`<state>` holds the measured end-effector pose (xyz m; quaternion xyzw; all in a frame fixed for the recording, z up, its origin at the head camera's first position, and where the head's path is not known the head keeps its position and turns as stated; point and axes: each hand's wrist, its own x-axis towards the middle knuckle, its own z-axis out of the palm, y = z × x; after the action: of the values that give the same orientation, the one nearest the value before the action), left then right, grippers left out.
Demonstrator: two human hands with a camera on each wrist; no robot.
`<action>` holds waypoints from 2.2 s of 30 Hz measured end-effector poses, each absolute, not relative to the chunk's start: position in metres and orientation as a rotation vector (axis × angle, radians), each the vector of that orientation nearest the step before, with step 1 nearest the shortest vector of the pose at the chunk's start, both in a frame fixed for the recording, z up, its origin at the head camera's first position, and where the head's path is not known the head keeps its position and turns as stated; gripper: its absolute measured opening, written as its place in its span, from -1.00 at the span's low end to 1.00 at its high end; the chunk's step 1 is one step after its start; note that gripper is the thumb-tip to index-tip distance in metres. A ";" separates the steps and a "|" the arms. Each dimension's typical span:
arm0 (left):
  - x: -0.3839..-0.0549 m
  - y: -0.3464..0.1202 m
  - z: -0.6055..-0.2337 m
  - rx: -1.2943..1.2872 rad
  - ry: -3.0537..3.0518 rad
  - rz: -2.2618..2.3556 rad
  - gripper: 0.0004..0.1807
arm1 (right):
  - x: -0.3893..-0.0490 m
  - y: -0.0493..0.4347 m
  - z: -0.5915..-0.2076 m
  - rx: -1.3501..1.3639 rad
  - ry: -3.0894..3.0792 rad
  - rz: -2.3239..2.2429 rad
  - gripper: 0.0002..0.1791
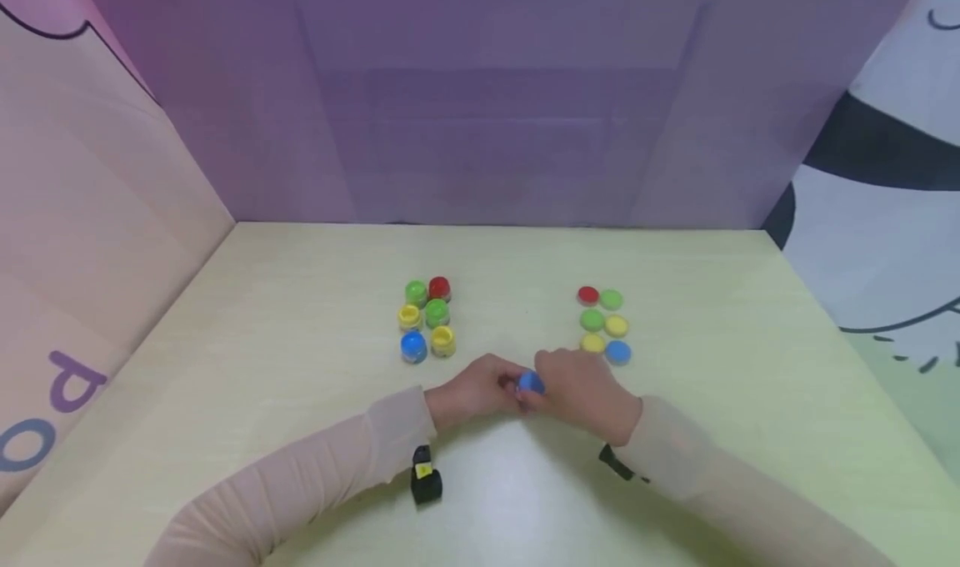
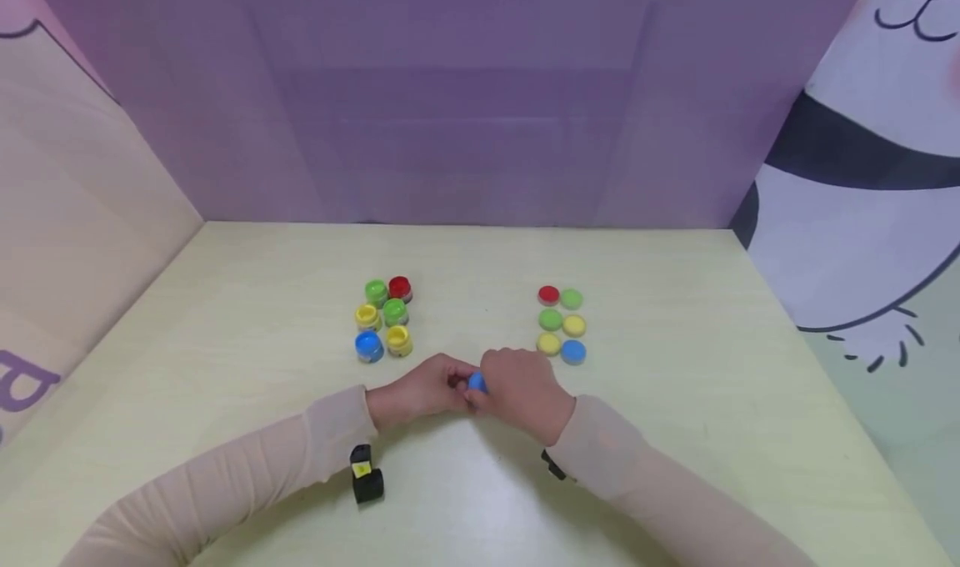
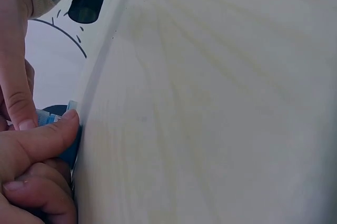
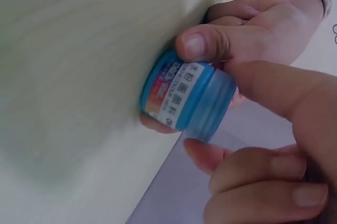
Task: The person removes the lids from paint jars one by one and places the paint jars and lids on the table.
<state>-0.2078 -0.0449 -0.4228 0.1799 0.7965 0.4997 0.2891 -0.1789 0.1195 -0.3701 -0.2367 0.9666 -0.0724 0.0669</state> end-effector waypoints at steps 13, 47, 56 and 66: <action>-0.207 -0.045 -0.420 0.490 2.078 1.354 -0.69 | -0.188 0.125 -0.359 -0.979 2.737 -0.104 -0.82; -0.207 -0.044 -0.418 0.474 2.110 1.322 -0.76 | -0.182 0.130 -0.366 -0.876 2.818 -0.323 -0.67; -0.206 -0.044 -0.418 0.465 2.081 1.350 -0.63 | -0.187 0.139 -0.362 -1.090 2.716 -0.312 -0.78; -0.207 -0.043 -0.418 0.456 2.099 1.331 -0.74 | -0.189 0.144 -0.367 -1.075 2.727 -0.448 -0.61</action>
<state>-0.2069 -0.0433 -0.4176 0.1720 0.7917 0.5019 0.3028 -0.1888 0.1443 -0.3672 -0.3611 0.9161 -0.1504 0.0880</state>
